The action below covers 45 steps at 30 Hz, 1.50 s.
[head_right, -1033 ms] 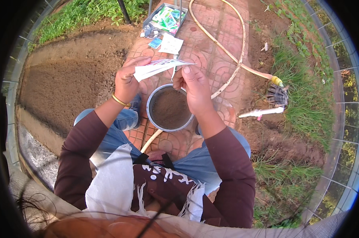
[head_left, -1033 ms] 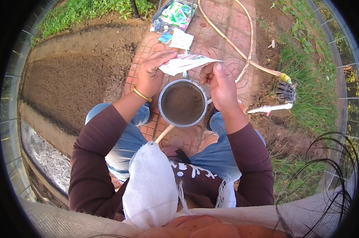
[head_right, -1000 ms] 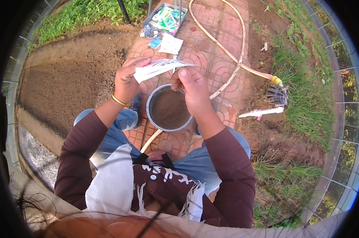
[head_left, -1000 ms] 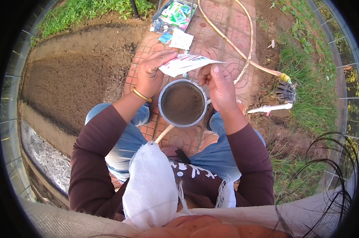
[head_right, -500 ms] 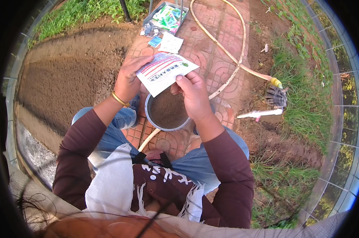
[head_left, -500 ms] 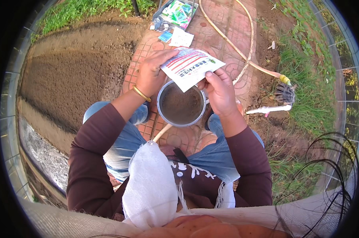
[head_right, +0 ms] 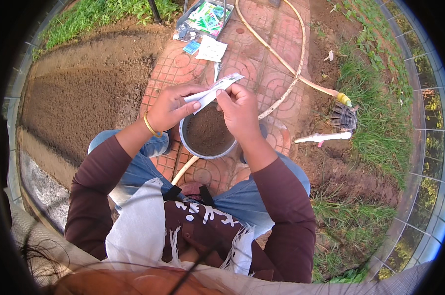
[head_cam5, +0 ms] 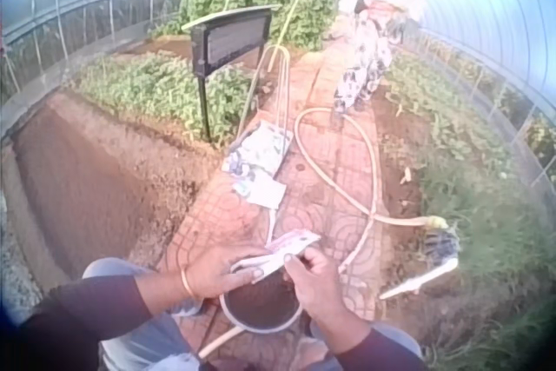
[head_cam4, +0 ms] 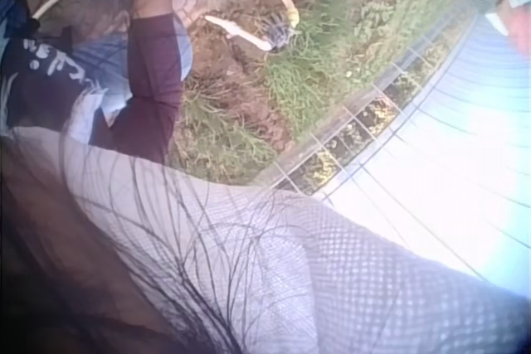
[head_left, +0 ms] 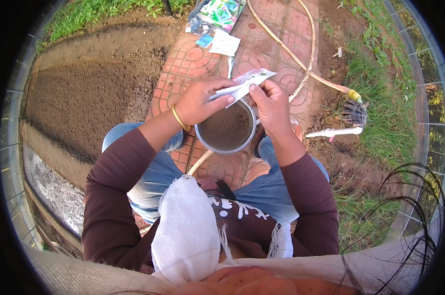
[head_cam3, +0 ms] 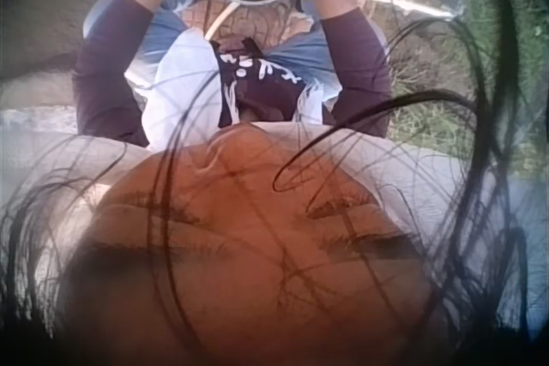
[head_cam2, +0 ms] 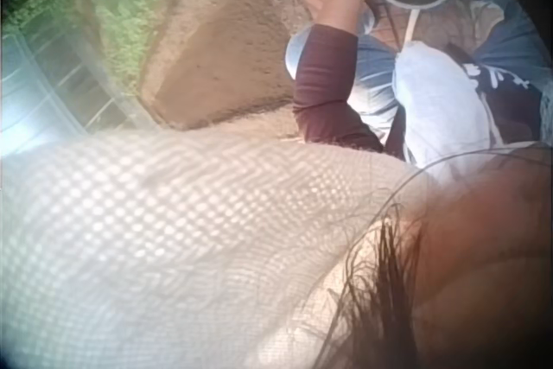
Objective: The person mixes soil in a metal bowl with their hand, then opens a seed packet and pours the seeds into the bowl. They continue to mix the seeds into the soil by hand.
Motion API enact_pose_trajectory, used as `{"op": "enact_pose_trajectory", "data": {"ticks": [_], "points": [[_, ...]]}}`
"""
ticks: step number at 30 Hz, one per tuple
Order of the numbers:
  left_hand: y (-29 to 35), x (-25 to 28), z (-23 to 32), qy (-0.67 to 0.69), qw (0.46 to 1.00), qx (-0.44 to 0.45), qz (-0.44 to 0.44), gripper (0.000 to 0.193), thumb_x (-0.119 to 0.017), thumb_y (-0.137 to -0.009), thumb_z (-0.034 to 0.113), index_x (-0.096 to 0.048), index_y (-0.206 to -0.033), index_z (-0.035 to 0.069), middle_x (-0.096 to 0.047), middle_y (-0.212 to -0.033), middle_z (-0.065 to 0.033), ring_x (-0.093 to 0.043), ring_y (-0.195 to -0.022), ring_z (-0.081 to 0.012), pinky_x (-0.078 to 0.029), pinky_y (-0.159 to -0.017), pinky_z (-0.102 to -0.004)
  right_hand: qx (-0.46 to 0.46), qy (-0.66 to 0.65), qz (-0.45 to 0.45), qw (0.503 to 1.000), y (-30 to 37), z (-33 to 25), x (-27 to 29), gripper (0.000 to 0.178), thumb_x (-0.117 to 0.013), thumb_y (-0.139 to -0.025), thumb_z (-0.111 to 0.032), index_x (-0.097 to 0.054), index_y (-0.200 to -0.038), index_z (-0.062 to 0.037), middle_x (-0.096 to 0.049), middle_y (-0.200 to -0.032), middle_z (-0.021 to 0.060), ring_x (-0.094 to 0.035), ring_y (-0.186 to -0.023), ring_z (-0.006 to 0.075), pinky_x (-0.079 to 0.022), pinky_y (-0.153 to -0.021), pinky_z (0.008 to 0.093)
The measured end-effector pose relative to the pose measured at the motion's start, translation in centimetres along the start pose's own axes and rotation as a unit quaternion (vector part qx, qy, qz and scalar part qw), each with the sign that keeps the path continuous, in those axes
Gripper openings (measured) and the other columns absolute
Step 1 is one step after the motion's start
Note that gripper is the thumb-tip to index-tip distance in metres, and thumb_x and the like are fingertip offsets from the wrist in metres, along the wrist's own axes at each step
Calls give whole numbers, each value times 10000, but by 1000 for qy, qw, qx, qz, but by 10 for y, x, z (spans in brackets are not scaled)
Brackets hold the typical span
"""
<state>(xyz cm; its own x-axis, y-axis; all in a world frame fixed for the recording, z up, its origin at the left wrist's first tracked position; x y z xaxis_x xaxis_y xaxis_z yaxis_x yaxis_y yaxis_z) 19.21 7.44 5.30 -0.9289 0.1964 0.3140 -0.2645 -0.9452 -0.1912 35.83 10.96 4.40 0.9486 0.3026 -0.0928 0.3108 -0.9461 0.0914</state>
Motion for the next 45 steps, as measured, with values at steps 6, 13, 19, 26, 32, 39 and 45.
{"op": "enact_pose_trajectory", "data": {"ticks": [6, 13, 19, 26, 32, 39, 45], "points": [[2, -2, -5, 70, 996, 53, 2, 366, -613, -880, 60, -556, -1220, -61, -613, -1162, -117, -596, -1044, -167, -490, -893, -300, 19, 5, -12, 1000, 5, 3, -11, 128, -607, -893, -92, -597, -818, 10, -570, -716, -32, -479, -643, 10, -380, -553, 201], [8, -7, -8, 210, 975, 72, -16, 532, -578, -920, 155, -383, -1383, -22, -546, -1238, -132, -547, -1132, -199, -451, -960, -338, 148, 187, -59, 969, 21, -15, -40, 88, -638, -793, -73, -594, -815, 0, -589, -751, 158, -586, -663, 314, -454, -603, 377], [7, -13, -12, 181, 979, 92, -26, 550, -604, -928, 246, -420, -1370, -24, -556, -1232, -135, -560, -1102, -191, -455, -955, -333, 179, 240, -65, 952, 24, -8, -44, 128, -644, -790, -119, -587, -790, -4, -601, -767, 156, -594, -696, 349, -458, -605, 426], [10, -16, -5, 136, 984, 104, -39, 376, -461, -997, 185, -505, -1286, -52, -609, -1141, -100, -553, -1047, -136, -443, -916, -283, 140, 253, -89, 953, 24, -1, -43, 158, -645, -793, -144, -586, -761, -1, -605, -724, 156, -598, -687, 356, -454, -591, 427], [9, 10, -14, -65, 993, 101, -3, 236, -448, -999, 143, -604, -1075, -17, -642, -823, -46, -562, -748, -105, -473, -698, -283, 109, 290, -202, 929, 9, -14, -61, 176, -667, -786, -172, -613, -775, -4, -647, -744, 153, -621, -668, 327, -472, -607, 401], [-4, 64, 21, -234, 966, -61, -88, 129, -539, -915, 80, -623, -998, 29, -643, -815, -153, -622, -721, -314, -484, -673, -363, 205, 342, -37, 916, -7, -78, -44, 430, -749, -772, -283, -638, -1084, -8, -690, -926, 140, -667, -873, 242, -498, -753, 359], [-24, 96, 24, -185, 976, -109, 25, 135, -560, -903, 60, -629, -1017, 37, -647, -853, -139, -634, -777, -305, -497, -704, -356, -97, 333, -216, 913, -31, 5, -50, 438, -742, -776, -249, -626, -1110, 9, -680, -907, 148, -660, -859, 230, -489, -784, 355]]}}
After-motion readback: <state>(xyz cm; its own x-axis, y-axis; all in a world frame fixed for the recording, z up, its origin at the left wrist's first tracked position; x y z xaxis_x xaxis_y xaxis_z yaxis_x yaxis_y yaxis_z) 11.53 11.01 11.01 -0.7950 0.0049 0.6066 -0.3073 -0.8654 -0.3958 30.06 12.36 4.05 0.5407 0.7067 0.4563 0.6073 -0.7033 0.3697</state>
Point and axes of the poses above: each hand's wrist, its own y-axis away from the middle knuckle, its own x-axis out of the back of the hand, z = x × y, the point moved 6 cm from there along -y, towards the middle knuckle
